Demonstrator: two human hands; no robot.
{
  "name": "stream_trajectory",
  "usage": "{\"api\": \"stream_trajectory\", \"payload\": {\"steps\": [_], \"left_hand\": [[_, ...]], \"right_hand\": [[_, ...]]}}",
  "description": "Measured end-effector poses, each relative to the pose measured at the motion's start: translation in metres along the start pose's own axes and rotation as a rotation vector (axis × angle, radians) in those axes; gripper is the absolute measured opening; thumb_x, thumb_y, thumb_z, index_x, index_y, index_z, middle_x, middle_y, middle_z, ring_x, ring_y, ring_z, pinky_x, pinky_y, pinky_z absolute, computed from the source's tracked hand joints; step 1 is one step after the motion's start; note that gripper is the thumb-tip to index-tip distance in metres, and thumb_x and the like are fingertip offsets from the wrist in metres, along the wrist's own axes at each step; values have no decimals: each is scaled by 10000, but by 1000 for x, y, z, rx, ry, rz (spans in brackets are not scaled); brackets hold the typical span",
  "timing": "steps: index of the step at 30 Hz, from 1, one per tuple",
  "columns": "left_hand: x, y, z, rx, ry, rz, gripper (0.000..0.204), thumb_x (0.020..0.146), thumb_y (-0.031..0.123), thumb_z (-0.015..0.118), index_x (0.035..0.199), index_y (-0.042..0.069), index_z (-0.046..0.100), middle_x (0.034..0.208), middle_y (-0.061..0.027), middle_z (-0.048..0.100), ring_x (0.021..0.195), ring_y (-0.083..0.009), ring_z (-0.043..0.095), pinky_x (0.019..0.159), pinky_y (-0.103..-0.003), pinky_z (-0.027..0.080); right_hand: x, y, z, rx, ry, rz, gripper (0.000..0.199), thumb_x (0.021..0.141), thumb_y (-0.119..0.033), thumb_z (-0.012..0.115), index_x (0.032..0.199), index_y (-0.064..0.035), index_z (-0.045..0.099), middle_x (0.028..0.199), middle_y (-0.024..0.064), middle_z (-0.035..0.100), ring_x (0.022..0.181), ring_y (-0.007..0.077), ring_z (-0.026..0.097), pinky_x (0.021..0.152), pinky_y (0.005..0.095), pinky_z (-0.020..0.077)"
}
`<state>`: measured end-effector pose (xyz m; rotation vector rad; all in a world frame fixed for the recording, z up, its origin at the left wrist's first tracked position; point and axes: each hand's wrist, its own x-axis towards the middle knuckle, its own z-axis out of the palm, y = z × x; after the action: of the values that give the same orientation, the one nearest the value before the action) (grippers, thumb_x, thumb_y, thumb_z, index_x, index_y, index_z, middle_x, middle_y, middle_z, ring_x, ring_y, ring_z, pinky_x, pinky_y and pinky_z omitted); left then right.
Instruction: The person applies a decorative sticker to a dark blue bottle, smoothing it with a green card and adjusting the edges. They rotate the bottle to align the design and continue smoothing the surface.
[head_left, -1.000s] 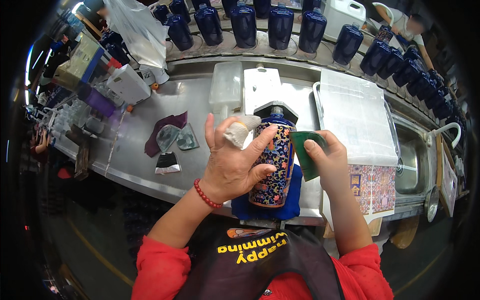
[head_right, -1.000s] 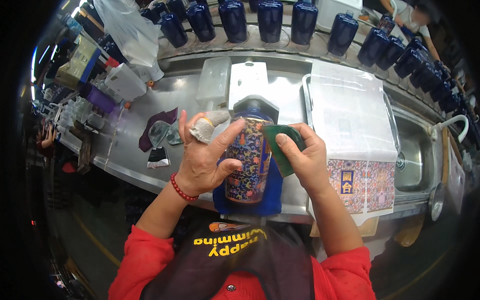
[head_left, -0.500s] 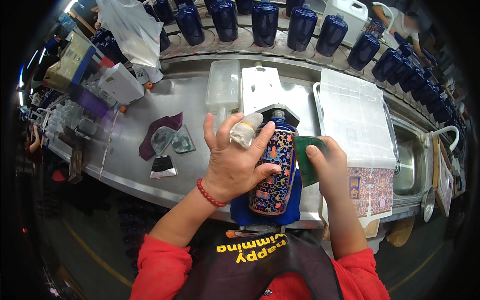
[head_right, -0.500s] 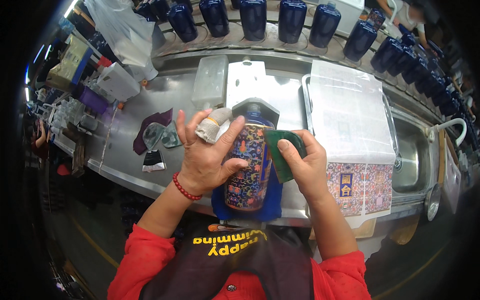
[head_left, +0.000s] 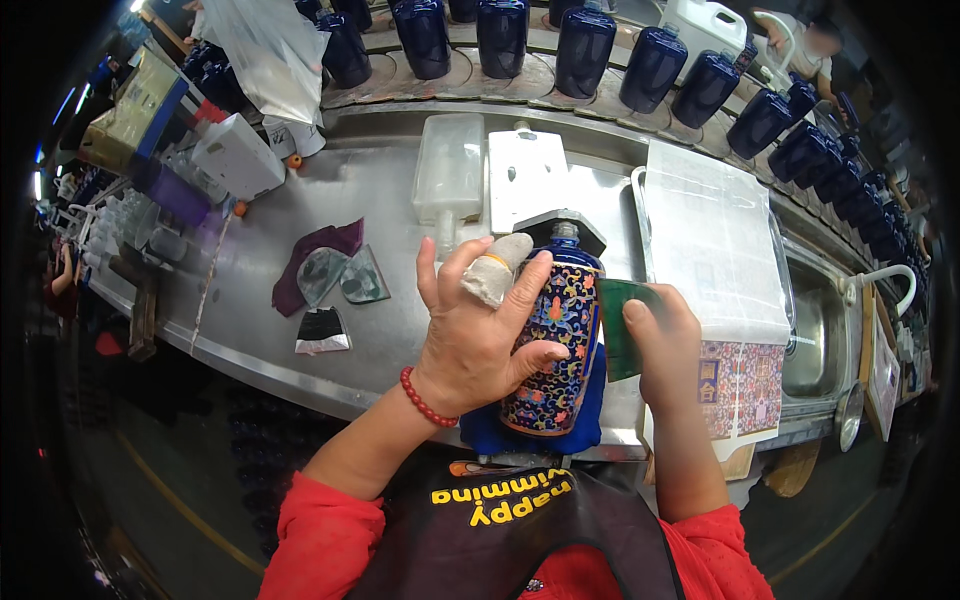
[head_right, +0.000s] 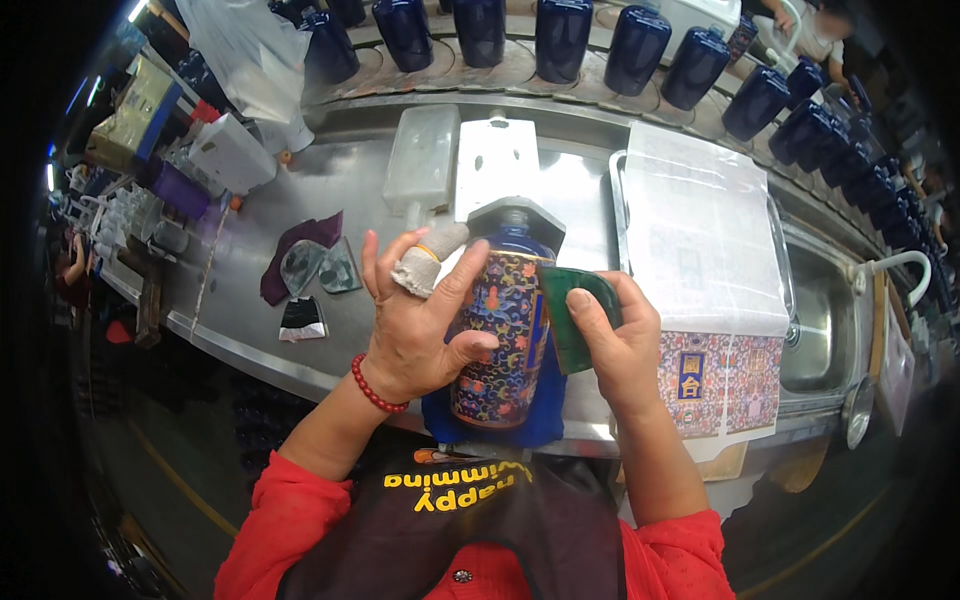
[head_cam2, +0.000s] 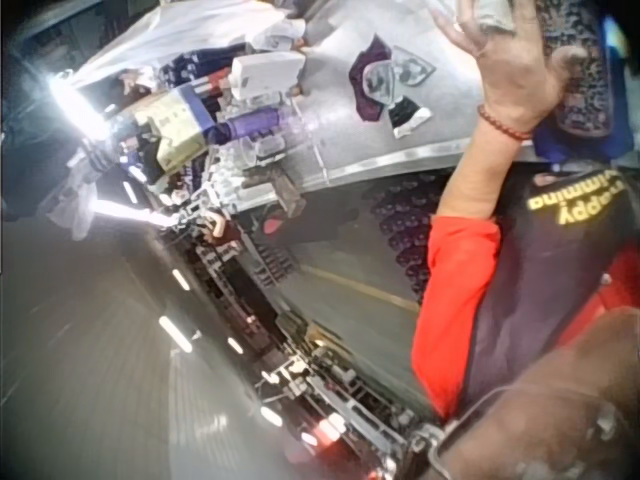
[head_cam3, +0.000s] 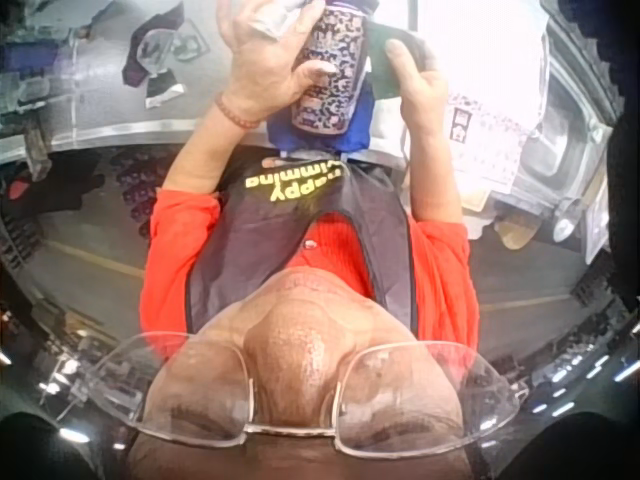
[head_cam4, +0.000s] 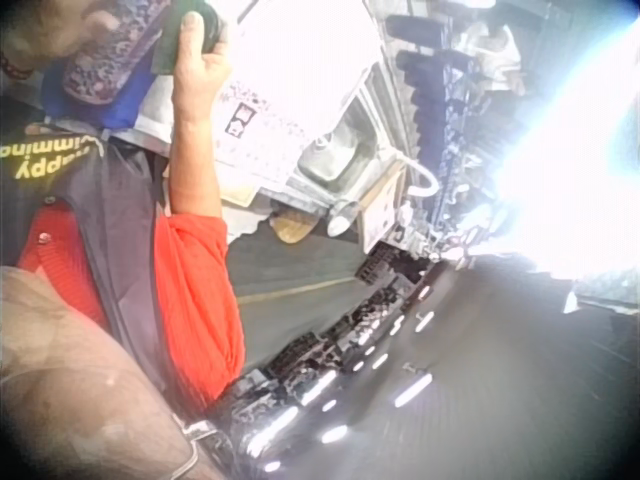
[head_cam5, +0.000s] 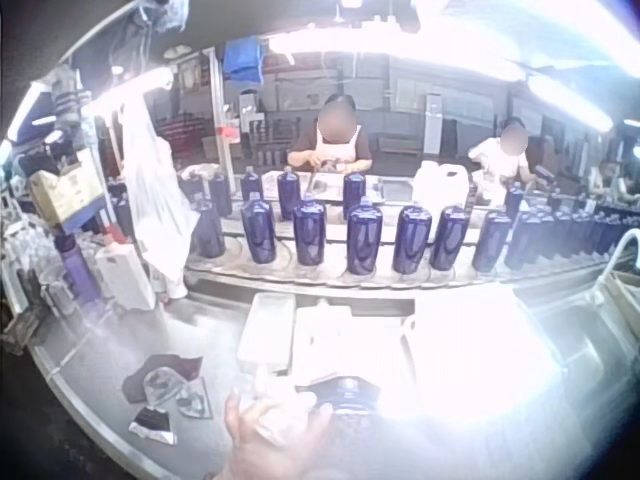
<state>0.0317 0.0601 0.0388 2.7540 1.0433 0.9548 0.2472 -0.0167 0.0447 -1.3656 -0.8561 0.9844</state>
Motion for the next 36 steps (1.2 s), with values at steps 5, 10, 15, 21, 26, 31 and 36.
{"api": "stream_trajectory", "payload": {"steps": [5,10,15,21,26,31,36], "left_hand": [[-4,-3,4,-109,5,-42,793,988,678,420,1443,44,555,1300,-149,619,1331,-345,343,1173,-637,64],[-6,-6,7,-77,5,-20,793,990,681,408,1451,52,552,1269,-140,642,1329,-336,348,1170,-647,60],[-2,2,-2,-136,55,-2,878,968,736,347,1483,45,516,1307,-132,642,1360,-349,371,1170,-671,37],[6,28,-4,31,-86,62,1004,931,796,253,1536,12,418,1327,-122,643,1453,-383,333,1152,-722,28],[4,29,-5,43,-130,24,1002,944,774,310,1529,-34,405,1353,-139,614,1437,-378,346,1160,-704,29],[1,25,7,-210,30,-40,959,974,721,361,1556,-42,352,1310,-136,641,1449,-365,323,1156,-695,48],[-3,19,11,-223,8,-72,954,993,689,380,1564,-71,306,1374,-141,618,1467,-370,300,1160,-679,48]], "right_hand": [[-3,0,4,90,-3,16,242,995,-198,688,1112,4,627,939,29,694,798,59,635,691,206,532],[-2,2,8,109,-4,14,240,999,-199,683,1115,3,626,943,25,693,803,57,631,698,204,530],[-2,2,9,98,26,19,233,1000,-197,680,1111,1,626,947,21,689,811,59,624,713,203,524],[-3,3,10,109,22,37,223,1004,-193,673,1108,-3,621,960,21,683,833,55,612,736,201,513],[-2,5,11,122,21,41,220,1011,-197,666,1108,-7,613,964,17,673,836,55,604,736,203,512],[-3,4,10,138,5,59,226,1013,-202,662,1108,-5,604,964,21,668,844,58,601,736,208,511],[-2,3,9,92,-11,36,249,1013,-221,663,1113,-2,597,965,27,664,849,61,596,739,209,508]]}}
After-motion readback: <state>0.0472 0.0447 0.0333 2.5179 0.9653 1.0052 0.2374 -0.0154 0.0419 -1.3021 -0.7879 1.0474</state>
